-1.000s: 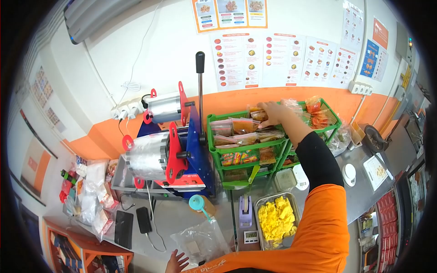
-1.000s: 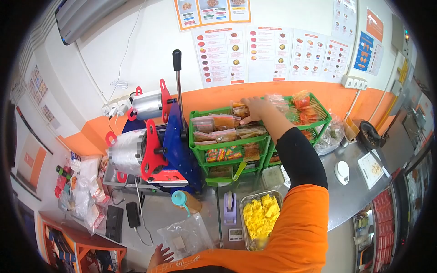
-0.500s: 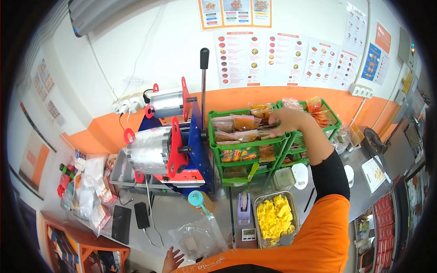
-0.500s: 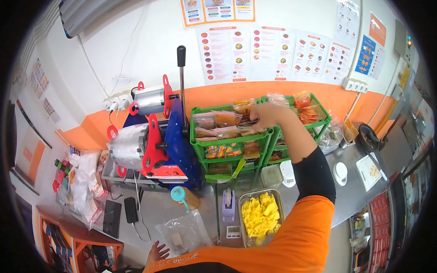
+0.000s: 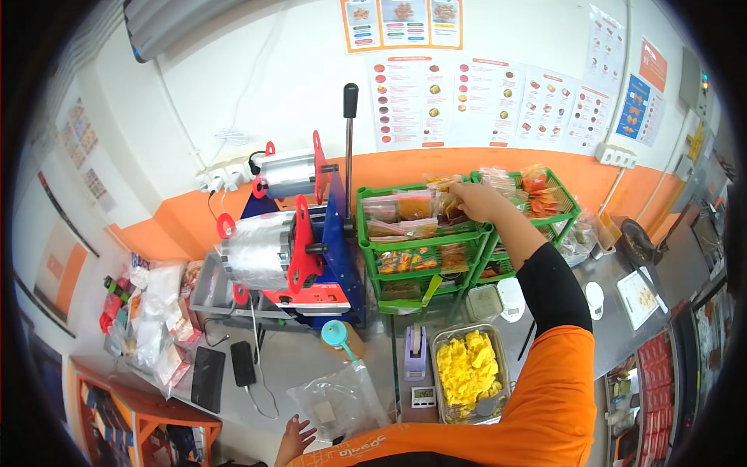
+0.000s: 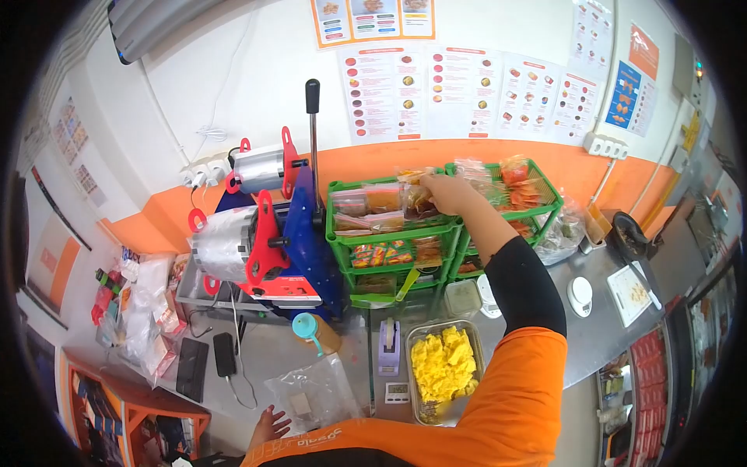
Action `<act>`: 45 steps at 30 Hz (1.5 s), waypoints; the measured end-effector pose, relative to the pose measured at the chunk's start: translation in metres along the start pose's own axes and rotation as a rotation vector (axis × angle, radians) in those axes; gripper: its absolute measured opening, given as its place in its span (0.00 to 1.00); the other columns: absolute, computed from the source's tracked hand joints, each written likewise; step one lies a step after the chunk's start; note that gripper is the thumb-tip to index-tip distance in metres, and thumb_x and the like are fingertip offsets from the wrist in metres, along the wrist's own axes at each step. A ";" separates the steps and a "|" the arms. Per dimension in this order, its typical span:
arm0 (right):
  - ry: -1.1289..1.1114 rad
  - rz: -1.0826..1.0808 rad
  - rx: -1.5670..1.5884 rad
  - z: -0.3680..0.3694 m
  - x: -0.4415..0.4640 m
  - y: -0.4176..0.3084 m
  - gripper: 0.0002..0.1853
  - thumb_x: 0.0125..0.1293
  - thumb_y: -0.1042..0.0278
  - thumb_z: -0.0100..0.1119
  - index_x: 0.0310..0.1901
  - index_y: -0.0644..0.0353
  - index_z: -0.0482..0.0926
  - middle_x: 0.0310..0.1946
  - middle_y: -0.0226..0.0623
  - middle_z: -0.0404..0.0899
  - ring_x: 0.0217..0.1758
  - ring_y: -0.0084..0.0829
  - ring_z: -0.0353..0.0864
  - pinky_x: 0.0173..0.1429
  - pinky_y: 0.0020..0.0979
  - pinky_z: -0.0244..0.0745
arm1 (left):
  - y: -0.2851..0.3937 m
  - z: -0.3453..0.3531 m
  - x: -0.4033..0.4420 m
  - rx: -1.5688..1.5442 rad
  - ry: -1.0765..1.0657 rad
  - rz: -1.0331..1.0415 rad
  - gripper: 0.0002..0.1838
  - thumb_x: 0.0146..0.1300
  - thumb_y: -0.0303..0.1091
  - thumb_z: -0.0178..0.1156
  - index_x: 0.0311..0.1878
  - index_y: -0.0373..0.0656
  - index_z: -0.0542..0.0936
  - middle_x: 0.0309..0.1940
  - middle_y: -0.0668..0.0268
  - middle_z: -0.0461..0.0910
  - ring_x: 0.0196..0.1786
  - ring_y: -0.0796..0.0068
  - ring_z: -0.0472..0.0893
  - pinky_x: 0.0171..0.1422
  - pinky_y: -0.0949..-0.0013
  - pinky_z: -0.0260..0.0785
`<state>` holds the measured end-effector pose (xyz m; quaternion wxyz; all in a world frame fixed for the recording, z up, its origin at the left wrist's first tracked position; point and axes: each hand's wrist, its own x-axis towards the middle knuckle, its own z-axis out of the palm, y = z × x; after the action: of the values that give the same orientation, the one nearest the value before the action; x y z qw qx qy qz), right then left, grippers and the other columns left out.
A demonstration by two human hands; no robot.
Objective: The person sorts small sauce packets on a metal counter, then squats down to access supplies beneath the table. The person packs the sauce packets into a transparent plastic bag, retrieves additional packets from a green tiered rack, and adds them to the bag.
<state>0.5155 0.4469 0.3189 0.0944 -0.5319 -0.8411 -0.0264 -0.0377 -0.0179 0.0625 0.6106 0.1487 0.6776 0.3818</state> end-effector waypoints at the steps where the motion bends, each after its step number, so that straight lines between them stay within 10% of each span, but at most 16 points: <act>1: -0.017 -0.007 -0.013 0.002 0.003 0.002 0.13 0.63 0.70 0.63 0.50 0.57 0.76 0.45 0.44 0.84 0.53 0.50 0.82 0.56 0.50 0.73 | 0.000 0.001 -0.002 -0.001 0.004 -0.002 0.40 0.77 0.59 0.48 0.81 0.49 0.48 0.74 0.46 0.63 0.67 0.43 0.74 0.70 0.44 0.68; 7: -0.295 0.120 -0.132 -0.020 0.008 -0.019 0.19 0.64 0.70 0.64 0.56 0.57 0.73 0.48 0.42 0.81 0.59 0.47 0.79 0.59 0.46 0.73 | -0.011 -0.006 -0.009 -0.019 0.022 -0.011 0.38 0.77 0.57 0.49 0.80 0.51 0.50 0.73 0.47 0.64 0.67 0.43 0.75 0.68 0.45 0.69; 13: -0.016 0.108 -0.146 -0.039 -0.025 -0.058 0.24 0.65 0.65 0.65 0.62 0.54 0.72 0.62 0.38 0.73 0.68 0.43 0.72 0.68 0.54 0.68 | -0.022 -0.012 -0.003 -0.042 0.058 -0.013 0.35 0.77 0.56 0.50 0.79 0.52 0.52 0.72 0.48 0.65 0.66 0.44 0.76 0.67 0.45 0.70; 20: 0.043 0.094 -0.190 0.027 -0.028 -0.058 0.40 0.77 0.38 0.44 0.82 0.45 0.44 0.83 0.41 0.46 0.85 0.44 0.45 0.79 0.65 0.49 | -0.036 -0.026 0.019 0.000 0.052 0.001 0.36 0.77 0.57 0.49 0.80 0.51 0.51 0.72 0.47 0.66 0.65 0.44 0.77 0.65 0.44 0.72; 27: 0.163 0.200 -0.048 0.019 -0.044 -0.073 0.41 0.77 0.34 0.35 0.82 0.51 0.45 0.83 0.46 0.44 0.86 0.45 0.42 0.80 0.69 0.35 | -0.035 -0.039 0.030 0.030 -0.009 0.045 0.36 0.78 0.56 0.47 0.80 0.51 0.51 0.74 0.46 0.63 0.65 0.43 0.77 0.64 0.44 0.74; 36: 0.680 0.204 0.513 0.017 -0.197 -0.106 0.33 0.74 0.58 0.53 0.75 0.61 0.58 0.81 0.55 0.45 0.84 0.54 0.46 0.82 0.59 0.37 | -0.031 -0.020 0.023 0.222 0.179 0.022 0.38 0.71 0.51 0.55 0.80 0.55 0.53 0.70 0.51 0.66 0.68 0.49 0.70 0.63 0.45 0.70; 42: 0.664 0.641 0.652 0.120 -0.328 -0.121 0.28 0.77 0.64 0.49 0.73 0.66 0.60 0.80 0.55 0.48 0.83 0.52 0.48 0.83 0.44 0.44 | -0.066 -0.025 0.056 0.620 0.211 0.370 0.37 0.71 0.43 0.59 0.72 0.24 0.63 0.72 0.35 0.64 0.75 0.42 0.66 0.78 0.52 0.59; 45: 0.570 0.684 0.640 0.125 -0.361 -0.140 0.26 0.78 0.68 0.47 0.74 0.66 0.59 0.79 0.55 0.50 0.82 0.50 0.50 0.83 0.44 0.45 | -0.052 -0.008 0.056 0.897 0.240 0.419 0.38 0.66 0.45 0.63 0.69 0.25 0.66 0.65 0.34 0.71 0.70 0.37 0.69 0.73 0.48 0.64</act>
<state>0.5239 0.0830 0.1367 0.4790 -0.6915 -0.5272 0.1199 -0.0433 -0.0182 -0.0141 0.3149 0.4843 0.7958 0.1819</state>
